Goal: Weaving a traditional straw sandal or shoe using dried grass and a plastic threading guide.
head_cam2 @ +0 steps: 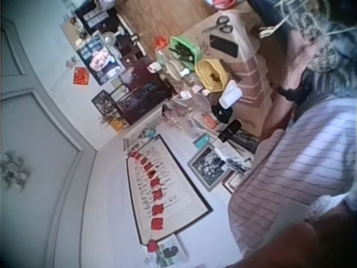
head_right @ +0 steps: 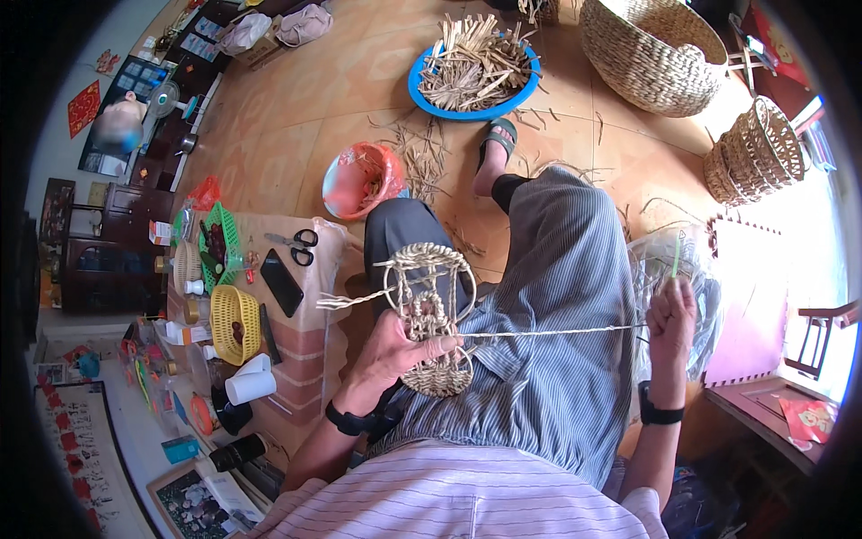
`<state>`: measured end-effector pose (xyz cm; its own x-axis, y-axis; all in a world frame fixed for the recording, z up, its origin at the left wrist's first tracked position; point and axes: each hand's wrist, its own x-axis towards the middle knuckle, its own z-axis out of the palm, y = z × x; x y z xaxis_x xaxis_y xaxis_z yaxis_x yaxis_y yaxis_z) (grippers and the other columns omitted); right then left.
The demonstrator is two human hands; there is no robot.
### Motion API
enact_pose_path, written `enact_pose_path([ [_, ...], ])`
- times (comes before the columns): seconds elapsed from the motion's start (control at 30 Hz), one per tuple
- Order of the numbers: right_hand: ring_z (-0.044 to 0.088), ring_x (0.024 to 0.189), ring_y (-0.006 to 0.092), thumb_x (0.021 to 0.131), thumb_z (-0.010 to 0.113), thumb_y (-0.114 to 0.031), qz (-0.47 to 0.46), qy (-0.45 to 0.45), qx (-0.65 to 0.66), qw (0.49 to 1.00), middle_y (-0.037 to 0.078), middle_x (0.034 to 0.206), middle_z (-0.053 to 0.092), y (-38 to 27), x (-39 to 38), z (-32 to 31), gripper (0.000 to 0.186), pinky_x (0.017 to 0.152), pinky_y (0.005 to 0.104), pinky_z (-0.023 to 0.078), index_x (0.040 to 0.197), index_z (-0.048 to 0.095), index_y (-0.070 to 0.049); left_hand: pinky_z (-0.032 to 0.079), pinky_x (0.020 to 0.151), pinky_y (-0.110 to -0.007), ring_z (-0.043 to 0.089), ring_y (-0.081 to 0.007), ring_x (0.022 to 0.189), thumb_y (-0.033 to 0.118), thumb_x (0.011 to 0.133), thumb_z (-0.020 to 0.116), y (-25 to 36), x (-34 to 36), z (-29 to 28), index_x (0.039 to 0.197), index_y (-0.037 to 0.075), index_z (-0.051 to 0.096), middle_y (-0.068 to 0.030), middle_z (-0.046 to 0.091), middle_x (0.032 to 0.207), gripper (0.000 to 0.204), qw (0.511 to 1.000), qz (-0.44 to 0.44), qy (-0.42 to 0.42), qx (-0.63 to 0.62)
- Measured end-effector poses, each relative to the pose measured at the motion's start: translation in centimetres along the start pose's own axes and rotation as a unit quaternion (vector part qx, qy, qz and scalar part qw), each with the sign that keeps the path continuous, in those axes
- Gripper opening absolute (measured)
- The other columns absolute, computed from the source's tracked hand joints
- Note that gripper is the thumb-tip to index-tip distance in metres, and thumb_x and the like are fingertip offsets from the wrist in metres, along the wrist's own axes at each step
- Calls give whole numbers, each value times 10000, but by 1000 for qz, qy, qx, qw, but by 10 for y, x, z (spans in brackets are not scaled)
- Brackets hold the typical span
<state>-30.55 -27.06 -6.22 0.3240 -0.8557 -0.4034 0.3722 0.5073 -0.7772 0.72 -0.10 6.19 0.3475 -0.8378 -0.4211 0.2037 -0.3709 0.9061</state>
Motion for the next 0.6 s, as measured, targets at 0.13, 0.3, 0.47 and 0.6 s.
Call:
enact_pose_path([
  [0.13,241,504,3,1075,534,-164,-146,-22,-132,980,-88,652,325,-38,-33,29,96,423,187,202,1009,573,-105,556,774,-276,696,-117,847,135,885,797,-8,1,0,1031,16,696,-56,737,935,214,998,-19,-36,-46],
  [0.3,334,588,32,1029,567,-58,-235,-62,-375,895,-64,731,435,-54,-87,64,58,534,210,274,988,606,-45,564,788,-280,705,-136,864,52,877,775,-6,1,3,1036,5,694,-63,738,931,184,995,-16,-34,-93],
  [0.47,661,630,297,828,699,56,-202,-316,-526,763,123,740,651,-57,-121,121,105,576,363,503,866,631,-16,552,826,-278,696,-124,882,116,911,760,4,1,8,1016,-2,703,-55,741,915,168,999,-18,-43,14],
  [0.6,648,595,310,824,725,8,-176,-378,-539,732,111,709,636,-51,-133,134,101,548,385,504,864,643,-38,533,770,-280,675,-108,827,126,901,762,4,2,11,1007,2,714,-47,738,882,170,998,-7,-32,51],
])
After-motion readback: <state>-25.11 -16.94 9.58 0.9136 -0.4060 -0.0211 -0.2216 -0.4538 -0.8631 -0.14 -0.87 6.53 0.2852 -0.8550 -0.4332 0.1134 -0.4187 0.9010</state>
